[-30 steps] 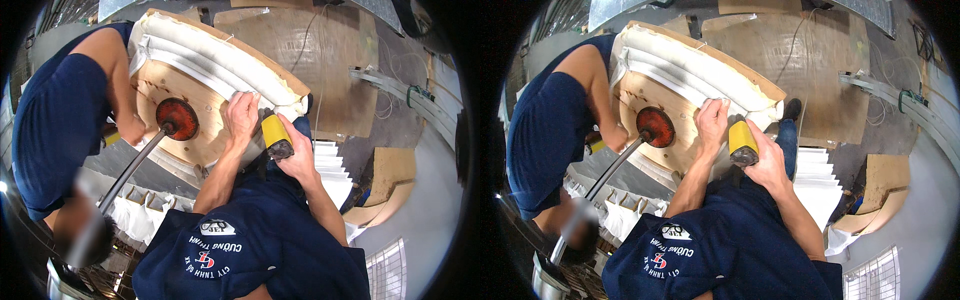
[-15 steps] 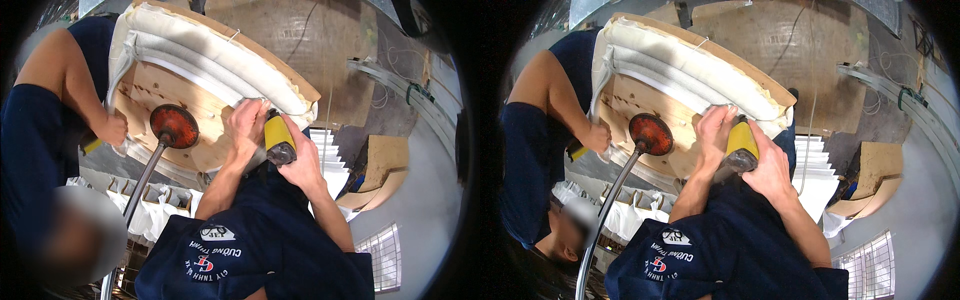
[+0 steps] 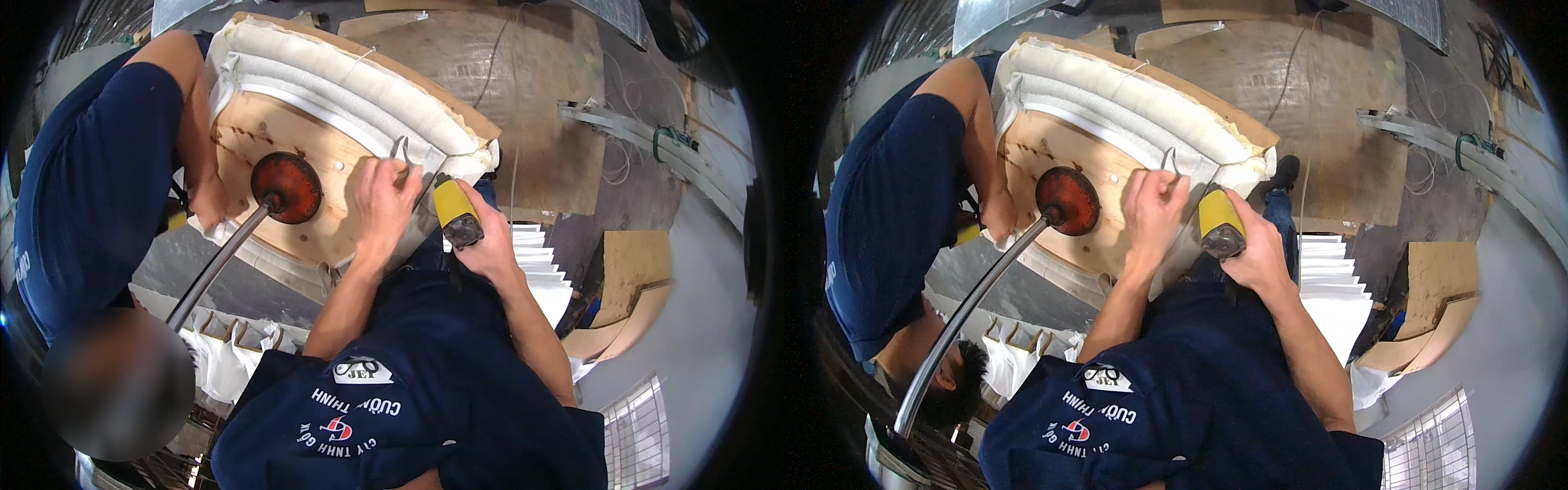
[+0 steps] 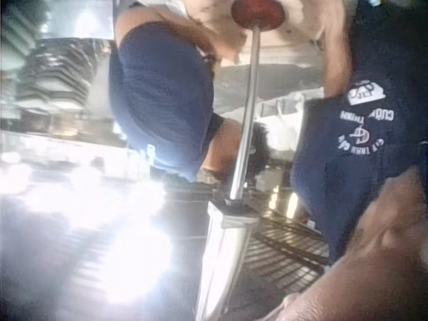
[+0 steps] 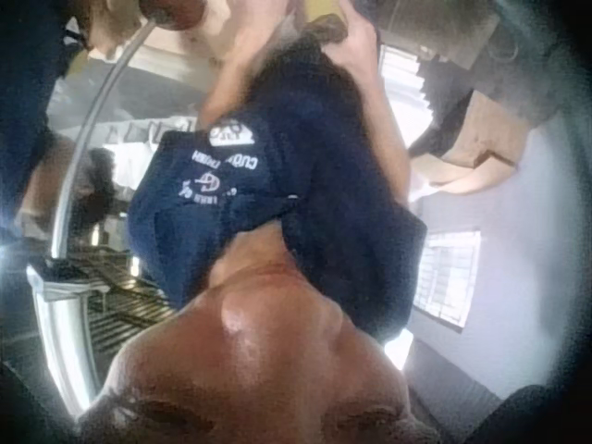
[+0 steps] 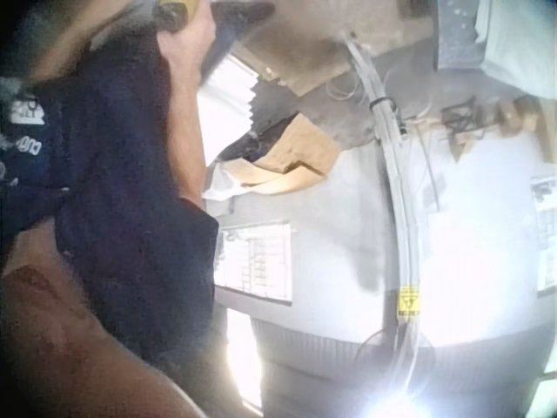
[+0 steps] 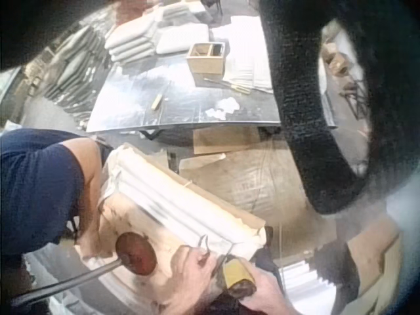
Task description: The person uses a pneumatic staple gun to attach white fabric to a wooden cushion frame. They repeatedly staple the fabric edges, flip the frame, and cover it with a new fabric piece before continuing to staple.
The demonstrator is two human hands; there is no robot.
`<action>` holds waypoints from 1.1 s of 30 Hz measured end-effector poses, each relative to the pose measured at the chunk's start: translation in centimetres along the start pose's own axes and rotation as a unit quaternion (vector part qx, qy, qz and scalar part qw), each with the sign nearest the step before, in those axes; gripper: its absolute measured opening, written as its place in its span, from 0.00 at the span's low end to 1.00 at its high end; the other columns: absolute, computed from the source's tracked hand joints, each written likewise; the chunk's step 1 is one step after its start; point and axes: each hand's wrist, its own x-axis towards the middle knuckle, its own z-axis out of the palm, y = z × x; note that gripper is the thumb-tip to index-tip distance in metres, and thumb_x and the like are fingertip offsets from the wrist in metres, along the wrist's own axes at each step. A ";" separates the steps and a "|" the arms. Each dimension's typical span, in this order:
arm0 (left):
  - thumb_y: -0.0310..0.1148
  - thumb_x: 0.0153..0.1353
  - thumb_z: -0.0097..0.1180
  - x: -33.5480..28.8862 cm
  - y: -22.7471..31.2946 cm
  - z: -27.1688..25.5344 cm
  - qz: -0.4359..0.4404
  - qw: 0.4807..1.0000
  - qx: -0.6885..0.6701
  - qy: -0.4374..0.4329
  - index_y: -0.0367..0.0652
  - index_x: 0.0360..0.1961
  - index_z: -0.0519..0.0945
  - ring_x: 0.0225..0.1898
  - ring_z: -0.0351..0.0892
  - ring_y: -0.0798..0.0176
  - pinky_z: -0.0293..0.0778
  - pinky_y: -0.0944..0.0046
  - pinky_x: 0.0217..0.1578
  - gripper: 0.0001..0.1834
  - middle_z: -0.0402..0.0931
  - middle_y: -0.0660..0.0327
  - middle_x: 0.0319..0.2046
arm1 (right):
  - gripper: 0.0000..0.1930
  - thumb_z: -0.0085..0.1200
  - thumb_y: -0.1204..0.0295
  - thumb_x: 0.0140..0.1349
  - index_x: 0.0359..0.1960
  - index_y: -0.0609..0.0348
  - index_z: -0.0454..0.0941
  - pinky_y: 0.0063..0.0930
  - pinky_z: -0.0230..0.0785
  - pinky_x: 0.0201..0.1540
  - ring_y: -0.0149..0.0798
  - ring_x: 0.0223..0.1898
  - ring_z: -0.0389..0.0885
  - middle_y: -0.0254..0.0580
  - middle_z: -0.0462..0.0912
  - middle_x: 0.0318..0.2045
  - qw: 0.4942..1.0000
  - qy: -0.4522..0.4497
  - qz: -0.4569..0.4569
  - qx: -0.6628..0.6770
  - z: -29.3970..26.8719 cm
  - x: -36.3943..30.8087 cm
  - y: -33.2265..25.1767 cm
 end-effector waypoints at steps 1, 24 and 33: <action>0.38 0.61 0.68 0.2 0.2 0.2 0.034 0.999 0.040 0.003 0.46 0.35 0.83 0.34 0.74 0.57 0.68 0.55 0.37 0.09 0.73 0.62 0.30 | 0.37 0.60 0.79 0.49 0.67 0.60 0.70 0.41 0.77 0.51 0.62 0.49 0.84 0.59 0.85 0.46 1.000 0.006 -0.012 0.016 0.2 -0.1 0.5; 0.35 0.50 0.64 5.3 -3.4 1.0 0.230 0.972 0.053 -0.014 0.62 0.33 0.82 0.41 0.67 0.58 0.57 0.53 0.43 0.08 0.68 0.69 0.35 | 0.37 0.62 0.79 0.48 0.66 0.62 0.69 0.45 0.76 0.52 0.67 0.49 0.82 0.66 0.84 0.44 0.995 -0.062 0.075 -0.030 0.8 5.2 -4.4; 0.34 0.54 0.59 8.1 -4.3 0.8 0.365 0.923 0.124 0.002 0.63 0.25 0.76 0.37 0.67 0.63 0.58 0.57 0.37 0.06 0.64 0.72 0.30 | 0.40 0.64 0.78 0.48 0.68 0.59 0.67 0.42 0.77 0.53 0.63 0.50 0.84 0.63 0.85 0.45 0.995 -0.069 0.069 -0.004 1.0 4.5 -4.8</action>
